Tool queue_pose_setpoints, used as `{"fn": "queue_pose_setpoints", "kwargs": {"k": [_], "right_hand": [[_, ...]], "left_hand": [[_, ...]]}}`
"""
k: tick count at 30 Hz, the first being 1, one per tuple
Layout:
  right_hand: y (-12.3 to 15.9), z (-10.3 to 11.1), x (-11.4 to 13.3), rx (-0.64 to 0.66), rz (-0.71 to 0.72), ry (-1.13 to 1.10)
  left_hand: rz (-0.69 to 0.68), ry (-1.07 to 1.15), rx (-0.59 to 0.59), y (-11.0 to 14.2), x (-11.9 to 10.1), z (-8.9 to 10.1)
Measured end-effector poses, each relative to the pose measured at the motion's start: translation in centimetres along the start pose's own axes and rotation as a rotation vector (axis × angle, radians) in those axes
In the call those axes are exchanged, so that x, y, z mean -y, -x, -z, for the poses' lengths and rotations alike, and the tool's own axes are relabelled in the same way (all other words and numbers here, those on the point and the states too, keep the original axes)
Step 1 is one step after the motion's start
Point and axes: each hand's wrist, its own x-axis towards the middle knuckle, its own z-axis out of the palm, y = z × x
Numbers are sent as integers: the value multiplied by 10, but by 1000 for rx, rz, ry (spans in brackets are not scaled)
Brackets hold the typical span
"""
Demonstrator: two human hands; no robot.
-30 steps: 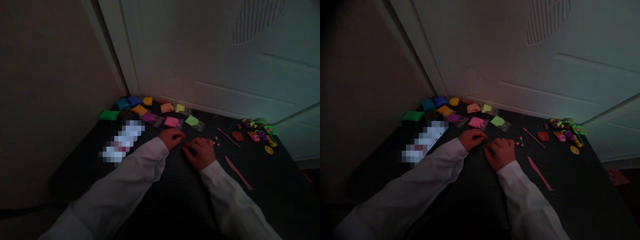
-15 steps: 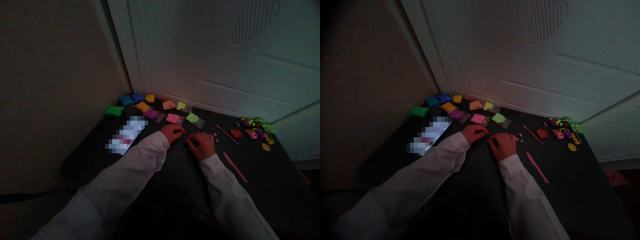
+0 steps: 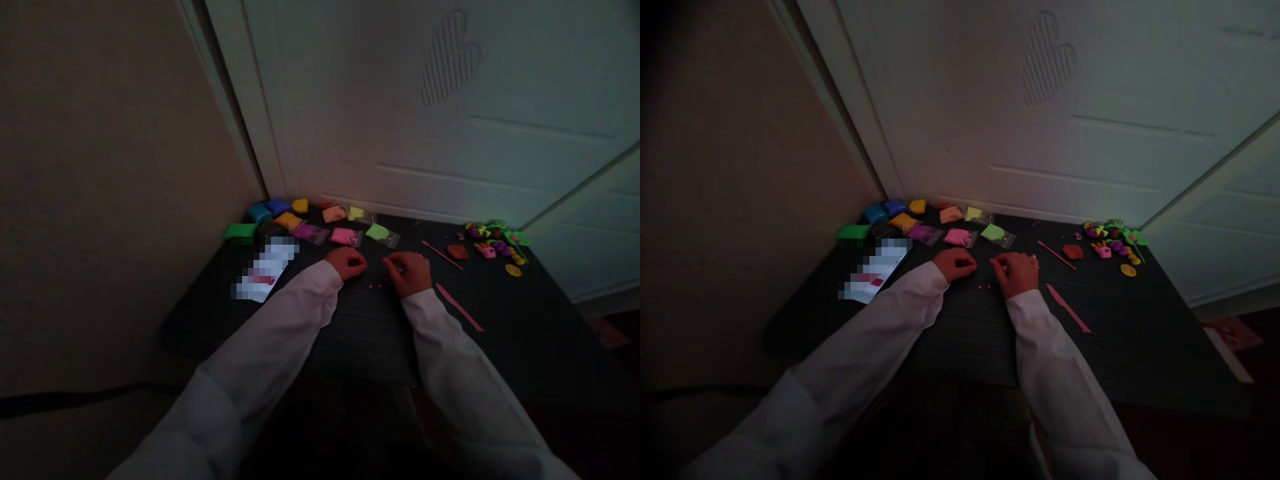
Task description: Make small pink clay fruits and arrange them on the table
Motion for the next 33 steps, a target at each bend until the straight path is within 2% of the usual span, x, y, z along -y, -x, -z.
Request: {"fn": "queue_pose_setpoints", "kwargs": {"k": [8, 17, 23, 29, 33], "right_hand": [[5, -1, -7, -45, -86, -9], [20, 4, 3, -58, -114, -50], [20, 0, 2, -42, -58, -79], [9, -4, 1, -21, 40, -74], [-3, -8, -2, -41, 61, -63]], "left_hand": [[-66, -102, -3, 8, -6, -7], [-81, -203, 43, 18, -13, -14], [-88, -197, 42, 18, -12, -12], [-36, -140, -86, 8, -5, -6], [-38, -116, -92, -3, 3, -4]]}}
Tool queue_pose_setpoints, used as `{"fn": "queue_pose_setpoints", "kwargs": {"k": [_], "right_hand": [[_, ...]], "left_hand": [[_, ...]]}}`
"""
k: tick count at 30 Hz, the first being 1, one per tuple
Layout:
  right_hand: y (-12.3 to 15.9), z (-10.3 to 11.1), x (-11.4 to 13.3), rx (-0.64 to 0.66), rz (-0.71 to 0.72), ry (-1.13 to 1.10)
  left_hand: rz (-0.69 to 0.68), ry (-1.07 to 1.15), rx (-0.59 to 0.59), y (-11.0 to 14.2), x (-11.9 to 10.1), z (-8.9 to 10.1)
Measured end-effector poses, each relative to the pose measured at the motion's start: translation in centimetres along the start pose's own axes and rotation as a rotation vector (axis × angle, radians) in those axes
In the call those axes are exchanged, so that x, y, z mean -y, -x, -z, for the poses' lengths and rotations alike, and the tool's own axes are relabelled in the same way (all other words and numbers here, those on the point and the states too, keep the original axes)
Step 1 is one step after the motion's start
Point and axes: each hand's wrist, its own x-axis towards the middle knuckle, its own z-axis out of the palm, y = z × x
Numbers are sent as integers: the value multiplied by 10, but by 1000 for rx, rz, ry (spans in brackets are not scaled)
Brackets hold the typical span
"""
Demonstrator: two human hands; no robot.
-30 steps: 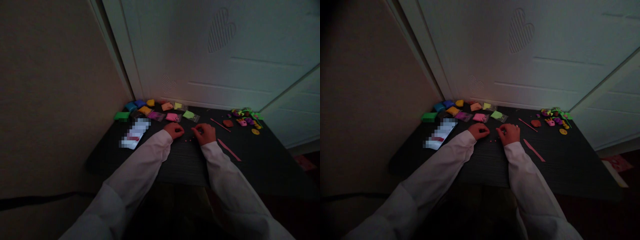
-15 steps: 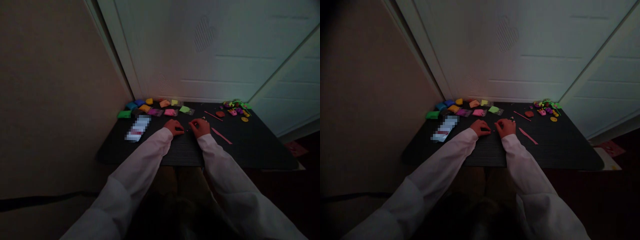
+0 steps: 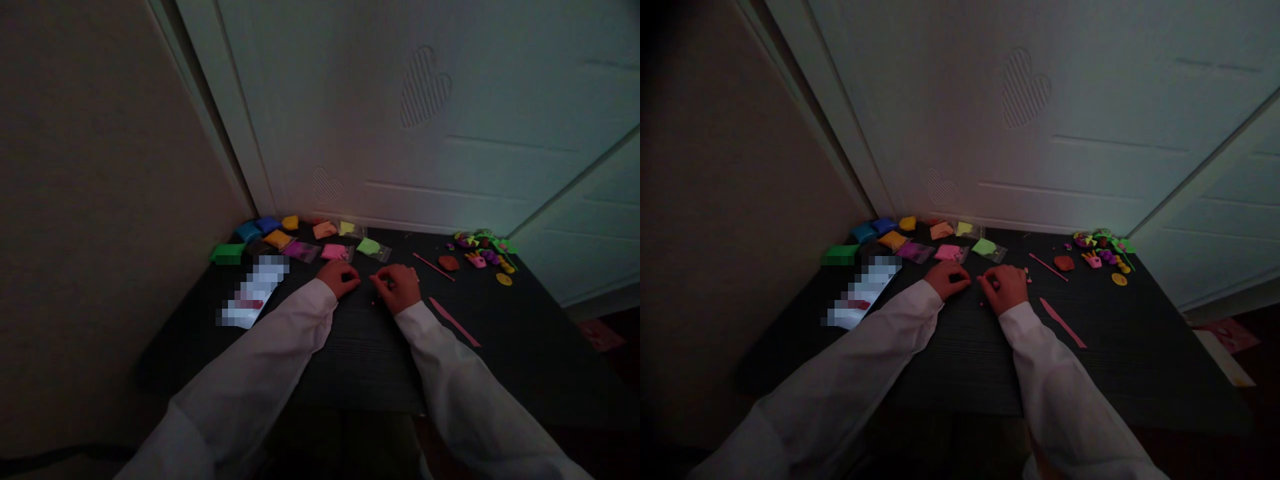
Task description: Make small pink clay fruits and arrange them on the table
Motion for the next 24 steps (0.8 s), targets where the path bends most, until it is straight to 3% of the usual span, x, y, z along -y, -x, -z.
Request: {"fn": "queue_pose_setpoints", "kwargs": {"k": [7, 24], "right_hand": [[-3, 7, 3, 47, 43, -85], [0, 15, 5, 10, 24, -102]], "left_hand": [[-97, 12, 44, 0, 2, 2], [-116, -48, 78, 4, 2, 3]]}}
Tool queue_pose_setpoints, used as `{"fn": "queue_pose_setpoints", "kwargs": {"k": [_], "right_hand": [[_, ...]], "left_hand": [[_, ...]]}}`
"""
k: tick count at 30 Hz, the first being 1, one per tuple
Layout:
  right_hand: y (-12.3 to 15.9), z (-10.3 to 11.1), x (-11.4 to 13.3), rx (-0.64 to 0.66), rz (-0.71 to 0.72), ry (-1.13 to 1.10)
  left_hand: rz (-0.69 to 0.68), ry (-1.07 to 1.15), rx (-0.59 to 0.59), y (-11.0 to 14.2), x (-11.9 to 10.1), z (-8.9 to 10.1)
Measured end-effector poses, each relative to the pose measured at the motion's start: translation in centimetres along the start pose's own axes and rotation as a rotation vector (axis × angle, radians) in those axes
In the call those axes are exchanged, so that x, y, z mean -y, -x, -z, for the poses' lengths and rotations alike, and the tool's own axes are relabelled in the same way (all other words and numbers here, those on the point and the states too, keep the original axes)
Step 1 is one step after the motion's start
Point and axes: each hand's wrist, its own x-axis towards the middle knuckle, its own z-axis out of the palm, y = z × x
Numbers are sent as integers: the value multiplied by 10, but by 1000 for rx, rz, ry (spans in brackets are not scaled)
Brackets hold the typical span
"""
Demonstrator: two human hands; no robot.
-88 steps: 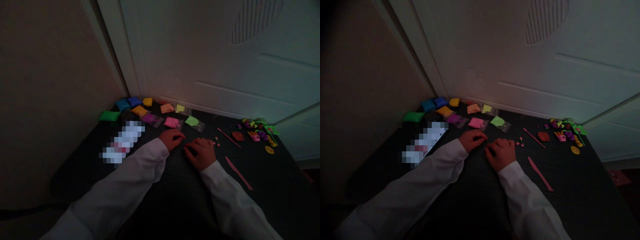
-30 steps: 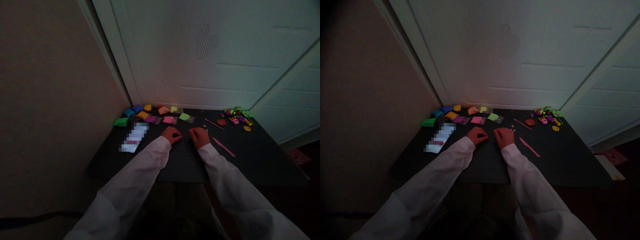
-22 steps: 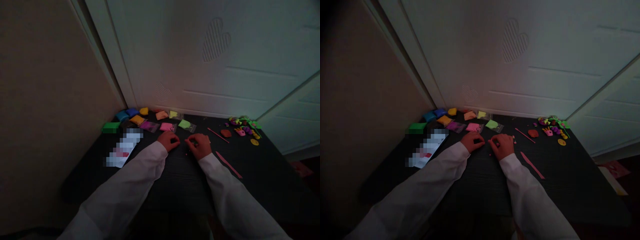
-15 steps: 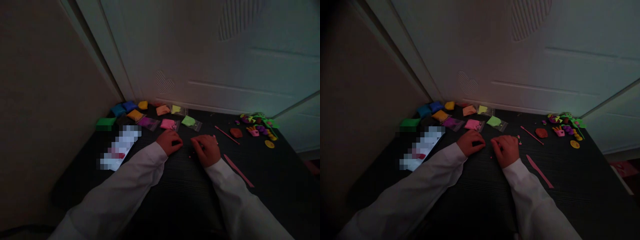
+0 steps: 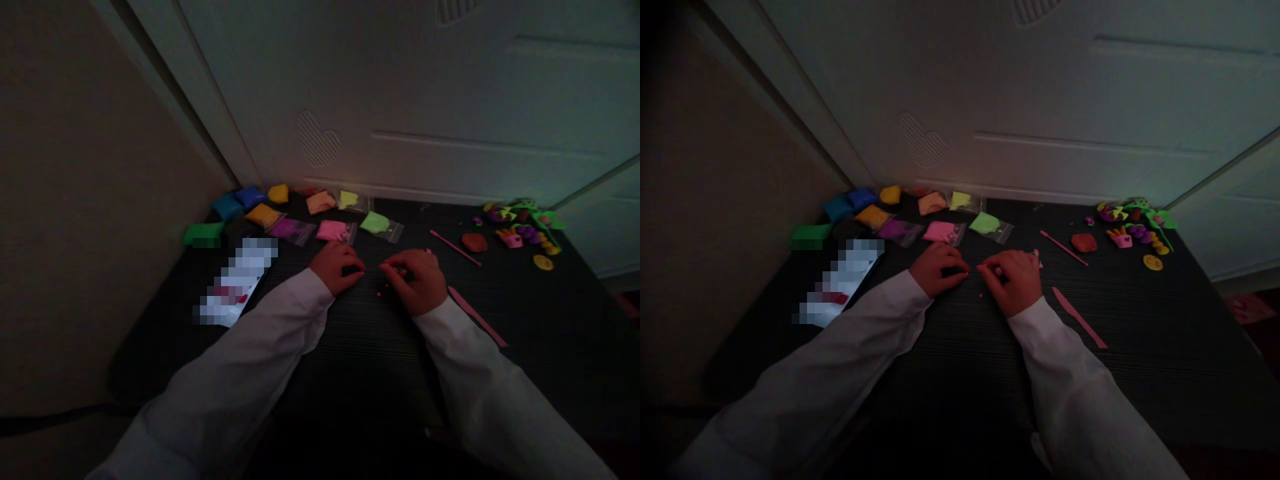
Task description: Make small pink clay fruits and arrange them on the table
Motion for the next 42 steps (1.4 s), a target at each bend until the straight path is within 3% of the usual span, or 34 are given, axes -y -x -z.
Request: {"fn": "queue_pose_setpoints", "kwargs": {"k": [17, 32, 38, 42], "right_hand": [[0, 2, 0, -5, 9, -2], [2, 4, 4, 17, 52, -23], [4, 3, 6, 66, 119, -17], [5, 3, 8, 13, 183, 12]], "left_hand": [[0, 32, 58, 1, -3, 4], [-12, 47, 39, 0, -5, 4], [35, 211, -99, 0, -12, 11], [99, 402, -97, 2, -19, 14]]}}
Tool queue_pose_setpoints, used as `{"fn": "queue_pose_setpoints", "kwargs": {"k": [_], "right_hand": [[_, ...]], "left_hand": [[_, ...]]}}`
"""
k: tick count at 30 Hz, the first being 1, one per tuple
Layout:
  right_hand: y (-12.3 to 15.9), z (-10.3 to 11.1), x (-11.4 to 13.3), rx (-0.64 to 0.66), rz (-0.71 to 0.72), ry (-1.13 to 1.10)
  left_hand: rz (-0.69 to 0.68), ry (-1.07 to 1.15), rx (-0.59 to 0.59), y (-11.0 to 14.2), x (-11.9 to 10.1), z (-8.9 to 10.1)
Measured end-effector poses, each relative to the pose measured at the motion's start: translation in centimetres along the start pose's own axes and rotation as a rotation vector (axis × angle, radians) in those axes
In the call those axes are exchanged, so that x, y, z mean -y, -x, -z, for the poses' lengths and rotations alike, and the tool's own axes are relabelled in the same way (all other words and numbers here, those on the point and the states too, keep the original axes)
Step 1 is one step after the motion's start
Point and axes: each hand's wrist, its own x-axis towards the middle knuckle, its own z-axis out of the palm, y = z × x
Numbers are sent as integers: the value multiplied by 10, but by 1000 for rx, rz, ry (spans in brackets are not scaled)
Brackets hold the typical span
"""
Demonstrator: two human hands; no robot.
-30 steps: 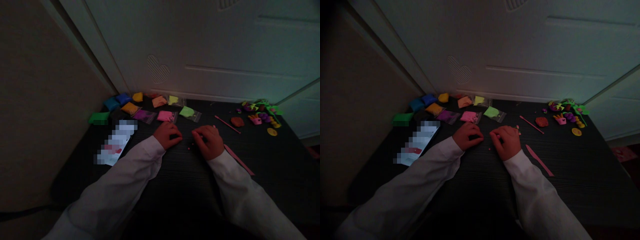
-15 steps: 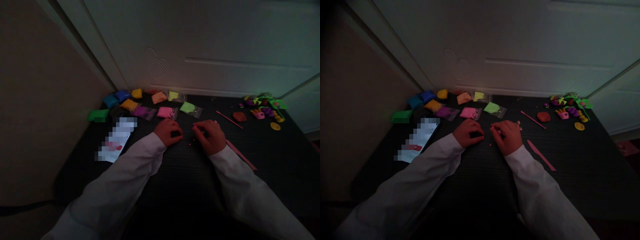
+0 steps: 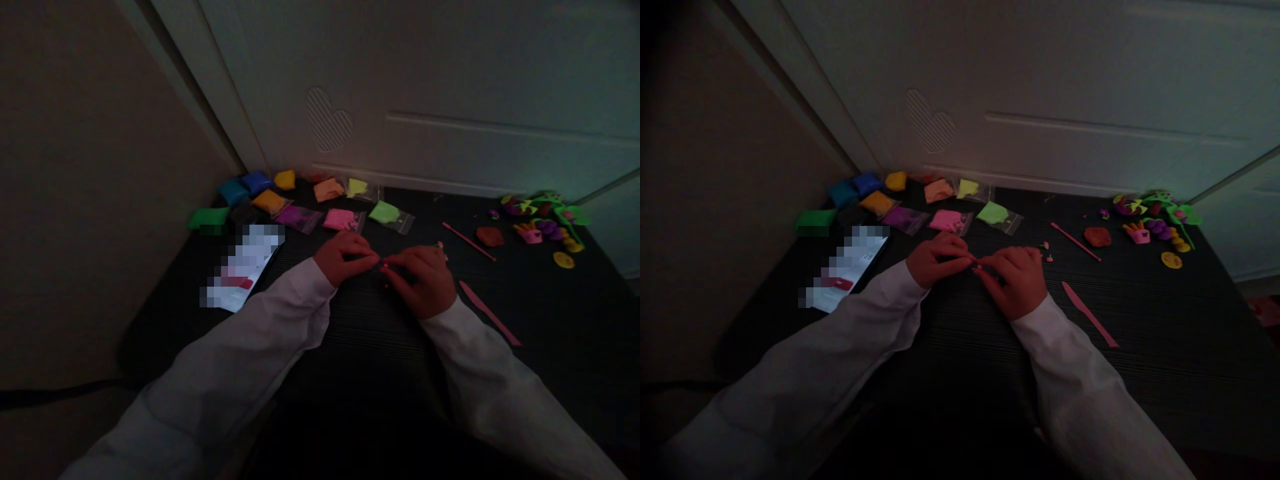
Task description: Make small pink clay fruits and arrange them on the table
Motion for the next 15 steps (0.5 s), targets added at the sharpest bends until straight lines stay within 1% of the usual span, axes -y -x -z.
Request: {"fn": "queue_pose_setpoints", "kwargs": {"k": [4, 9, 12, 15], "right_hand": [[1, 1, 2, -29, 28, -1], [1, 1, 4, -32, 40, -27], [0, 2, 6, -35, 44, -31], [-1, 4, 8, -29, 30, -23]], "left_hand": [[84, 129, 57, 2, -6, -2], [177, 297, 89, 2, -9, -4], [201, 372, 90, 2, -11, -3], [194, 390, 73, 1, -11, -2]]}}
